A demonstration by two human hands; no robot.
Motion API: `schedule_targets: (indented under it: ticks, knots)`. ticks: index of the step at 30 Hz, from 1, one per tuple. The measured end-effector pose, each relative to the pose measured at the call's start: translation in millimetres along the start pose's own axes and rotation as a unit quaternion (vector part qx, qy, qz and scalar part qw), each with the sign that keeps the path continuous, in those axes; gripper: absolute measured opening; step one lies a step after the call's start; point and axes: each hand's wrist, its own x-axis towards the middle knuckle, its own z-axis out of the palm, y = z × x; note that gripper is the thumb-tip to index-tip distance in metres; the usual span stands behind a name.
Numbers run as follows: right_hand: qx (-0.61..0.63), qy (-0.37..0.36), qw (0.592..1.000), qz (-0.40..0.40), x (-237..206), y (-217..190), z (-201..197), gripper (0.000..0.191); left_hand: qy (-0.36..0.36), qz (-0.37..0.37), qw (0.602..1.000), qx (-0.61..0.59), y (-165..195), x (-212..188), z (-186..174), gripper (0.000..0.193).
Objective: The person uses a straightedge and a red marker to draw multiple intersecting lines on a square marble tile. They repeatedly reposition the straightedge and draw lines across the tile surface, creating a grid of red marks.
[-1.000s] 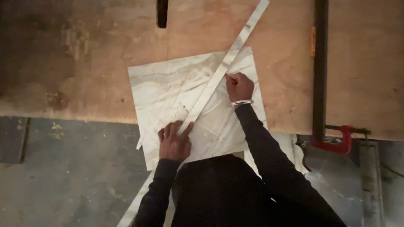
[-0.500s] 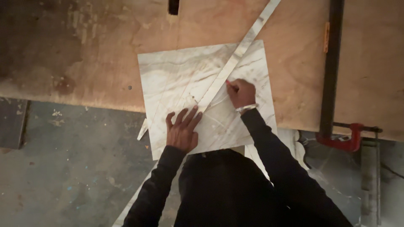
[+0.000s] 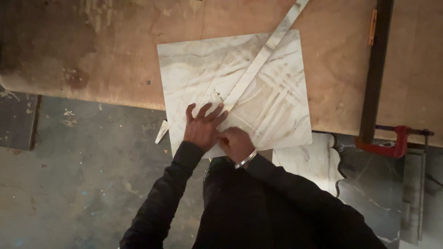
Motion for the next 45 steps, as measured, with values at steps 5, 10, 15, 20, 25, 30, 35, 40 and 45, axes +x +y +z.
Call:
schedule_targets:
  ticks: [5,10,15,20,25,30,35,40,45]
  knots:
    - [0.019,0.037,0.999,-0.012,-5.2,-8.0,2.8,0.013,-0.006,-0.004,0.998,0.061,5.1,2.4,-6.3,0.053]
    - [0.087,0.111,0.986,0.085,-13.0,17.5,-35.8,0.006,0.047,-0.042,0.997,0.036,10.9,-5.1,-8.6,0.059]
    - [0.114,0.198,0.964,0.134,-51.6,67.5,-92.7,0.010,-0.029,-0.184,0.982,0.015,15.7,-13.5,10.8,0.075]
    - [0.242,0.280,0.894,0.252,-96.1,92.8,-114.1,0.013,0.154,-0.149,0.976,0.037,5.5,-29.9,17.2,0.065]
    - [0.228,0.315,0.874,0.290,-109.9,105.0,-120.3,0.019,0.236,-0.163,0.958,0.020,-26.0,-90.5,-22.0,0.053]
    - [0.049,0.352,0.897,0.261,-114.6,122.4,-118.5,0.035,0.187,-0.268,0.945,0.007,-33.5,-153.2,-26.7,0.045]
    - [-0.089,0.336,0.919,0.187,-121.6,145.9,-123.2,0.028,0.195,-0.346,0.912,-0.106,-24.1,-191.1,7.0,0.040]
    - [-0.008,0.286,0.919,0.271,-132.3,153.9,-126.7,0.025,0.218,-0.334,0.897,-0.189,-20.8,-198.4,35.4,0.049]
    - [0.045,0.238,0.922,0.303,-139.8,149.8,-130.9,0.023,0.237,-0.375,0.872,-0.208,-21.7,-192.2,40.5,0.038]
